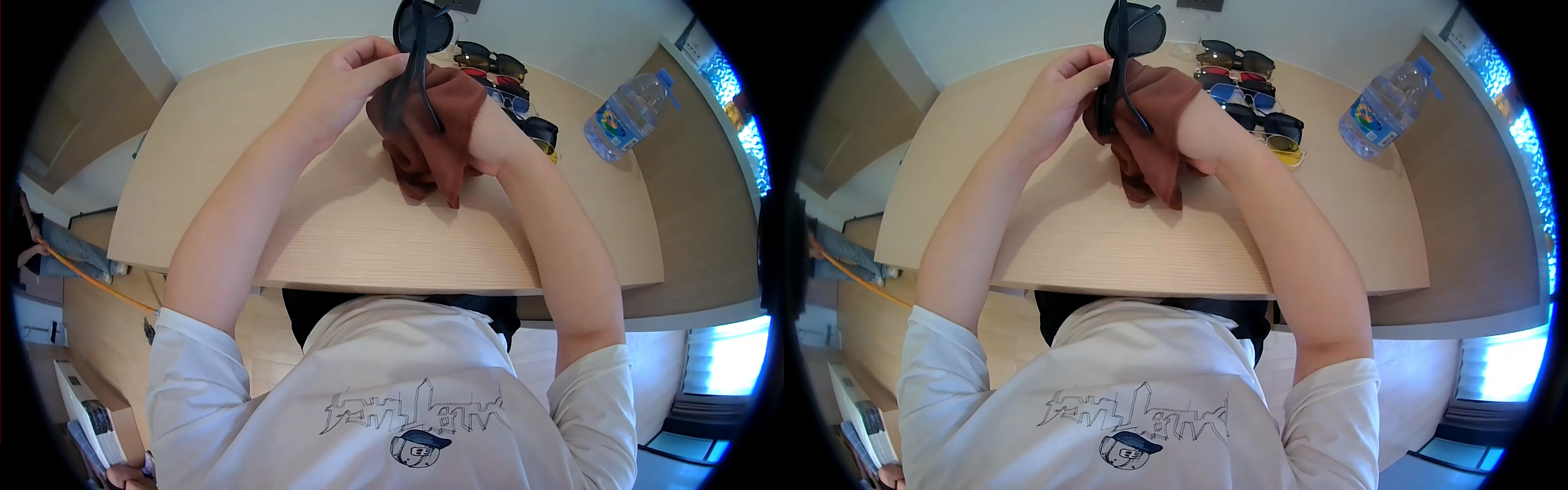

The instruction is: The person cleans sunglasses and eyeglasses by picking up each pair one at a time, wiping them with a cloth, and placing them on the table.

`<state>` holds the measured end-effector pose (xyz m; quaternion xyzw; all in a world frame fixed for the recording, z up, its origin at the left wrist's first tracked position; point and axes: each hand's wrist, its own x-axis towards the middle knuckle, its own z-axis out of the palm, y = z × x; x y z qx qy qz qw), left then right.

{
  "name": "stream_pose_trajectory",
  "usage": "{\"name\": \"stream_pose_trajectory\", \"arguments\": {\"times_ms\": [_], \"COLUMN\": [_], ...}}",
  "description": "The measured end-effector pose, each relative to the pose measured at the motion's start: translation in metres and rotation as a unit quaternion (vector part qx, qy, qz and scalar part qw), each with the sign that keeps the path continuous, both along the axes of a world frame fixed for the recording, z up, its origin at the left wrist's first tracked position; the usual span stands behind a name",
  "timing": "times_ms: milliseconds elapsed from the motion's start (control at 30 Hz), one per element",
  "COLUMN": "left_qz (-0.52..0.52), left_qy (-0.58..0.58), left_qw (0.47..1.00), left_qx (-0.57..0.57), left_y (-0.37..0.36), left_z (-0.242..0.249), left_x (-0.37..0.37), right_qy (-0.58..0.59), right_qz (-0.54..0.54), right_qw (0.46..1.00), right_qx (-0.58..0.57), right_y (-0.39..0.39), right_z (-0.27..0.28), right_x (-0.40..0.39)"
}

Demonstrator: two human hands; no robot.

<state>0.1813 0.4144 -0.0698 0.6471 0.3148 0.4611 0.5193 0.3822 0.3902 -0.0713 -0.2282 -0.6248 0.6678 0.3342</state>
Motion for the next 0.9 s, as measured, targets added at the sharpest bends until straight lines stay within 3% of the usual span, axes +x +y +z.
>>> {"name": "stream_pose_trajectory", "arguments": {"times_ms": [100,200,300,333,367,400,467,500,567,600,633,700,833,900], "left_qz": [0.028,0.059,0.075,0.08,0.079,0.099,0.119,0.145,0.171,0.179,0.187,0.172,0.114,0.102], "left_qy": [-0.018,-0.025,-0.019,-0.014,-0.013,-0.053,-0.093,-0.121,-0.149,-0.097,-0.045,-0.002,0.045,0.025], "left_qw": [0.999,0.998,0.997,0.996,0.996,0.994,0.989,0.982,0.974,0.979,0.981,0.985,0.992,0.994], "left_qx": [0.026,0.022,0.022,0.026,0.027,0.015,0.003,-0.006,-0.014,-0.014,-0.014,-0.003,0.014,0.003], "left_y": [0.002,0.0,0.007,0.012,0.016,0.019,0.024,0.026,0.028,0.029,0.029,0.025,0.008,0.003], "left_z": [-0.003,-0.001,-0.004,-0.006,-0.008,-0.008,-0.008,-0.007,-0.005,-0.004,-0.003,-0.006,-0.006,-0.004], "left_x": [0.003,0.004,-0.001,-0.003,-0.005,-0.007,-0.012,-0.014,-0.018,-0.02,-0.022,-0.015,0.001,0.003], "right_qy": [-0.022,-0.006,0.002,-0.073,-0.146,-0.146,-0.405,-0.405,-0.488,-0.481,-0.481,-0.508,-0.519,-0.461], "right_qz": [-0.056,-0.067,-0.154,-0.163,-0.165,-0.166,-0.128,-0.129,-0.192,-0.262,-0.261,-0.292,-0.234,-0.227], "right_qw": [0.998,0.993,0.988,0.966,0.905,0.905,0.749,0.749,0.802,0.749,0.749,0.59,0.6,0.585], "right_qx": [0.0,-0.096,0.003,0.187,0.364,0.364,0.508,0.509,0.287,0.372,0.374,0.555,0.562,0.627], "right_y": [-0.009,-0.01,-0.006,-0.004,-0.001,0.005,0.016,0.012,0.002,0.003,0.005,0.004,-0.004,0.005], "right_z": [0.009,0.011,0.007,0.005,0.005,0.007,0.013,0.022,0.043,0.039,0.038,0.039,0.043,0.031], "right_x": [-0.002,-0.003,-0.008,-0.005,-0.003,0.0,0.005,0.005,0.004,0.006,0.007,0.004,-0.003,0.003]}}
